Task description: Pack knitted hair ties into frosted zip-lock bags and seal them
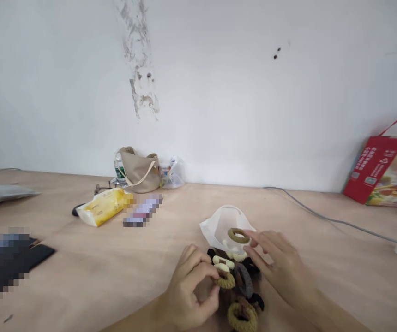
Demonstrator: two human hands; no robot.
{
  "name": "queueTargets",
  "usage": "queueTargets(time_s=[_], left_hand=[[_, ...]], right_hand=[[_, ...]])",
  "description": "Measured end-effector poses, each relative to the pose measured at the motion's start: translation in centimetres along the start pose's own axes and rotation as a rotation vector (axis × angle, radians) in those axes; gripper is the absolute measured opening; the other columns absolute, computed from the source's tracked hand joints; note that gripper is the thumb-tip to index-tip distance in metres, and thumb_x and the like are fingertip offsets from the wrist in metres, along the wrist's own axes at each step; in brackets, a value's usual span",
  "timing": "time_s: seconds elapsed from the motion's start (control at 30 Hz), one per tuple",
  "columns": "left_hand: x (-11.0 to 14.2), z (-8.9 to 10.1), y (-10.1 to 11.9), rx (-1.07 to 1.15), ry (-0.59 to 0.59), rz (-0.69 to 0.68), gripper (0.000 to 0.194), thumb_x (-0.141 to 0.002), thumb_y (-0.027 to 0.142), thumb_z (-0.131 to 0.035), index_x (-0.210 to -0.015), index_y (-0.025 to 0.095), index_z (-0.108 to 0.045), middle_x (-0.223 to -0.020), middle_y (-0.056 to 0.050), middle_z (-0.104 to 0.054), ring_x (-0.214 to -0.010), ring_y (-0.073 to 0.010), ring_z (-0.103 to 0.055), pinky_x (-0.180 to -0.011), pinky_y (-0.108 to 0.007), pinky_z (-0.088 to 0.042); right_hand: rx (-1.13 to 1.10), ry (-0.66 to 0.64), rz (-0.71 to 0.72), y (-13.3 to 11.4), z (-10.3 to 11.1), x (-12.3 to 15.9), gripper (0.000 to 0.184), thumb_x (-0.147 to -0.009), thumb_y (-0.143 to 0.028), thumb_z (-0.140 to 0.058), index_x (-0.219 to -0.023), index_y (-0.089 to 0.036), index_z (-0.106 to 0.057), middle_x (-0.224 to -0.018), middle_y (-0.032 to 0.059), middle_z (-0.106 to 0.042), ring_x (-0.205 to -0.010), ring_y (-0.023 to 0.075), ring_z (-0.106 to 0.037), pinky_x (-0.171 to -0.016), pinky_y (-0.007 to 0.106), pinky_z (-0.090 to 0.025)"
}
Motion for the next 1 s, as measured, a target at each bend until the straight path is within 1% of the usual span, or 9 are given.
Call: queueTargets(time_s=[0.1,0.27,0.43,0.57,0.63,0.7,0.83,0.93,1.0], left_hand=[[0.1,0.1,0.0,0.044,0.004,0.012,0.018,-0.073,0.008,-0.052,-0.085,0.021,-0.052,-0.08,-0.006,-0.057,-0.073,-0.0207,-0.053,-0.065,-0.033,-0.043],[0.0,0.2,0.1,0.179,-0.028,0.009,0.022,-0.075,0.007,-0.053,-0.091,0.022,-0.05,-0.086,-0.006,-0.064,-0.079,-0.0212,-0.06,-0.073,-0.035,-0.045],[-0.3,0.0,0.6,0.239,-0.033,-0.025,0.023,-0.08,0.012,-0.053,-0.1,0.024,-0.049,-0.086,-0.007,-0.068,-0.076,-0.0213,-0.064,-0.074,-0.035,-0.048],[-0.1,-0.5,1.1,0.217,-0.09,-0.128,0.026,-0.082,0.014,-0.054,-0.105,0.025,-0.049,-0.085,-0.008,-0.069,-0.074,-0.0214,-0.065,-0.072,-0.035,-0.05],[0.0,-0.5,1.2,0.205,-0.03,-0.098,0.027,-0.084,0.017,-0.055,-0.109,0.024,-0.049,-0.091,-0.011,-0.068,-0.08,-0.0228,-0.065,-0.071,-0.034,-0.052],[0.0,-0.3,1.3,0.21,-0.019,-0.081,0.022,-0.085,0.022,-0.057,-0.107,0.022,-0.052,-0.091,-0.012,-0.066,-0.082,-0.0234,-0.064,-0.071,-0.034,-0.052],[-0.1,-0.6,1.8,0.247,-0.295,-0.249,0.01,-0.095,0.025,-0.046,-0.098,0.024,-0.056,-0.077,-0.006,-0.069,-0.071,-0.0192,-0.062,-0.07,-0.032,-0.05],[1.7,-2.0,0.7,0.269,-0.344,-0.218,0.021,-0.099,0.03,-0.038,-0.097,0.025,-0.058,-0.075,-0.004,-0.07,-0.066,-0.0164,-0.063,-0.067,-0.027,-0.05],[4.5,-3.9,-0.1,0.26,-0.403,-0.206,0.012,-0.094,0.032,-0.05,-0.095,0.03,-0.062,-0.076,-0.001,-0.071,-0.062,-0.0147,-0.063,-0.063,-0.024,-0.051]], right_hand=[[-0.037,-0.021,0.034,-0.6,-0.4,-0.1,0.024,-0.091,-0.019,-0.05,-0.113,-0.025,-0.058,-0.08,0.0009,-0.069,-0.068,0.0171,-0.064,-0.069,0.032,-0.049],[-0.197,-0.14,0.143,-2.5,0.9,1.8,0.024,-0.088,-0.011,-0.049,-0.106,-0.025,-0.057,-0.083,0.0007,-0.071,-0.072,0.0142,-0.067,-0.071,0.025,-0.052],[-0.188,0.049,0.219,-4.3,1.5,1.5,0.028,-0.09,-0.027,-0.055,-0.118,-0.023,-0.054,-0.095,0.0067,-0.074,-0.085,0.0172,-0.071,-0.079,0.023,-0.055],[-0.34,-0.012,0.264,-5.0,1.6,1.1,0.017,-0.093,-0.023,-0.055,-0.11,-0.026,-0.057,-0.083,0.0002,-0.075,-0.071,0.0115,-0.071,-0.071,0.016,-0.056],[-0.392,0.003,0.207,-4.6,1.7,0.9,0.013,-0.093,-0.021,-0.055,-0.104,-0.027,-0.058,-0.081,0.0002,-0.074,-0.069,0.0115,-0.071,-0.067,0.015,-0.056],[-0.379,0.075,0.057,-3.8,1.5,0.5,0.009,-0.091,-0.023,-0.056,-0.099,-0.026,-0.06,-0.086,0.0028,-0.073,-0.072,0.014,-0.071,-0.067,0.019,-0.058],[-0.363,0.1,-0.243,-2.0,0.4,-0.2,0.02,-0.092,-0.027,-0.052,-0.11,-0.024,-0.059,-0.112,0.0089,-0.066,-0.081,0.0171,-0.07,-0.07,0.026,-0.06],[-0.386,0.01,-0.216,-1.8,0.1,0.2,0.024,-0.092,-0.021,-0.049,-0.114,-0.026,-0.057,-0.098,0.0035,-0.07,-0.083,0.0154,-0.07,-0.072,0.023,-0.058],[-0.378,-0.035,-0.139,-2.0,0.4,0.9,0.021,-0.091,-0.018,-0.049,-0.106,-0.028,-0.059,-0.088,-0.0001,-0.072,-0.077,0.0139,-0.071,-0.07,0.02,-0.057]])
Point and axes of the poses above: each hand's wrist, its own x-axis away from the middle knuckle, its own z-axis out of the back of the hand, y = z × x, the point moved 2 cm from there along -x, towards the middle knuckle
